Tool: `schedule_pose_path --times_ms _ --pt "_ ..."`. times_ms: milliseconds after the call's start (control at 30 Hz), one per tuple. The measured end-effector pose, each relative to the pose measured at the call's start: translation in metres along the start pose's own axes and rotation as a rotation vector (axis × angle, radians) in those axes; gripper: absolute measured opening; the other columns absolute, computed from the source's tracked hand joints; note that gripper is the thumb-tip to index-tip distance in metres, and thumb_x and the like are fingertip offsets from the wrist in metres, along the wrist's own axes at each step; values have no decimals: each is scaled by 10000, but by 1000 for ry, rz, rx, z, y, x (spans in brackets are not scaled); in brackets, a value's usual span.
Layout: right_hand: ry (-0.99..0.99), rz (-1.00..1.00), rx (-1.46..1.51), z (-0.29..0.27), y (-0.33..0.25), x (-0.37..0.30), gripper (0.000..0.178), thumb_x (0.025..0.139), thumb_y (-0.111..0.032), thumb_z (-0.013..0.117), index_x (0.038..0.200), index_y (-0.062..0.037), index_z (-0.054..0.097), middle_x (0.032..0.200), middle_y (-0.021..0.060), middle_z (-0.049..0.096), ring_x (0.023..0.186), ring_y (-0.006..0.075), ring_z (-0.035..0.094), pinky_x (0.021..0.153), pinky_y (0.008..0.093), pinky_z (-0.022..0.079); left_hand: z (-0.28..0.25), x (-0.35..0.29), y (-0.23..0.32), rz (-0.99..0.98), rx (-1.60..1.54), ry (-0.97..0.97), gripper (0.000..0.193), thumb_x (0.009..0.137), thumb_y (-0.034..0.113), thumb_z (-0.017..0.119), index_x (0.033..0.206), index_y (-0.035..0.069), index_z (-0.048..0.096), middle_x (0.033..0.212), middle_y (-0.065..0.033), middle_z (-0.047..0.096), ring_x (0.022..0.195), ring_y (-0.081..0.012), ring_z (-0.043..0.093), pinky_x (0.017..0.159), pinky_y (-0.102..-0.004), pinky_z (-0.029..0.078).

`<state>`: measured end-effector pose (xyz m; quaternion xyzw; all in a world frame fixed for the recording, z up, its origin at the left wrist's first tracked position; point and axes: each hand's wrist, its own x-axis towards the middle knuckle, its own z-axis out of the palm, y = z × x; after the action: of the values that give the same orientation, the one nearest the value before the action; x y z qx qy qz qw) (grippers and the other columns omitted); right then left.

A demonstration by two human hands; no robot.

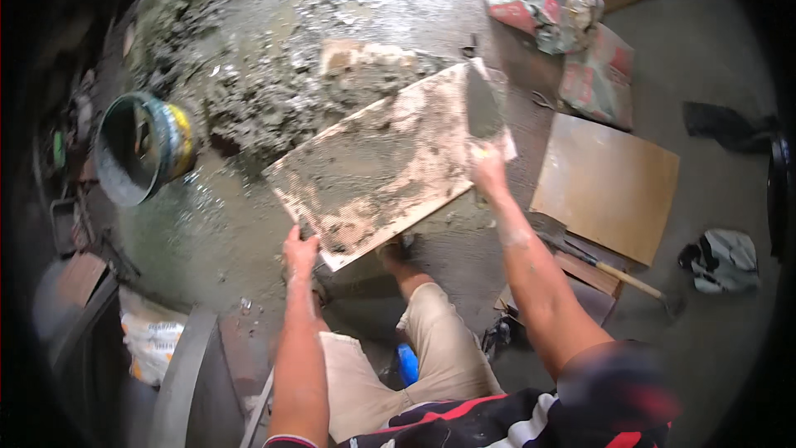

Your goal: The person applies mortar to the back of a tile using a trowel, wipes the tile with a sponge, and سپس spreads additional mortar onto the floor surface.

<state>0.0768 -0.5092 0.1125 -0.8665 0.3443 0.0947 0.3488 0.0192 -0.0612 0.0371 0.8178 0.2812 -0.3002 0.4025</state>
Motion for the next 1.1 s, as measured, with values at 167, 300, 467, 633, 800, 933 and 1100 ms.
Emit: schedule_pose_path --times_ms 167,300,467,633,800,933,1100 --pt "37 296 254 1 42 -39 218 984 -256 611 921 -47 616 630 0 518 493 125 496 461 307 421 11 -17 26 4 65 162 349 775 154 682 1101 33 717 956 -186 750 886 -340 719 826 -431 541" --pt "-58 316 309 45 24 -74 190 992 -242 611 918 -68 596 627 -16 505 487 105 468 445 295 407 14 -28 17 43 165 430 458 778 111 760 1201 8 617 1123 -234 649 1071 -435 625 933 -497 505" --pt "-25 362 426 72 15 -86 181 974 -234 632 922 -74 564 649 7 531 502 118 504 443 295 431 31 -34 35 -51 187 477 429 766 103 747 1155 -18 612 1128 -254 643 1078 -451 612 971 -499 470" --pt "-64 372 426 75 2 -93 191 973 -239 618 922 -63 564 627 22 531 463 137 502 428 322 427 17 -20 46 -155 -183 284 352 772 50 746 1092 -24 619 1010 -166 658 909 -308 663 752 -406 565" --pt "-104 344 474 59 25 -84 202 988 -273 616 943 -77 598 654 7 541 471 129 507 424 298 416 -28 8 135 74 -945 83 451 826 144 825 1164 -23 576 951 -63 634 707 -113 590 580 -252 517" --pt "-265 448 722 49 22 -89 239 1004 -334 594 966 -99 620 665 -4 537 480 114 518 426 292 418 -96 27 144 229 -732 173 1130 807 249 872 1619 35 116 1661 -300 122 1550 -385 147 1230 -462 220" --pt "-277 409 567 43 51 -76 207 975 -279 645 1008 -75 651 651 -17 529 493 111 520 442 303 415 -106 -15 46 -47 -495 78 1044 866 310 804 1621 55 129 1618 -271 293 1430 -318 417 1188 -448 304"
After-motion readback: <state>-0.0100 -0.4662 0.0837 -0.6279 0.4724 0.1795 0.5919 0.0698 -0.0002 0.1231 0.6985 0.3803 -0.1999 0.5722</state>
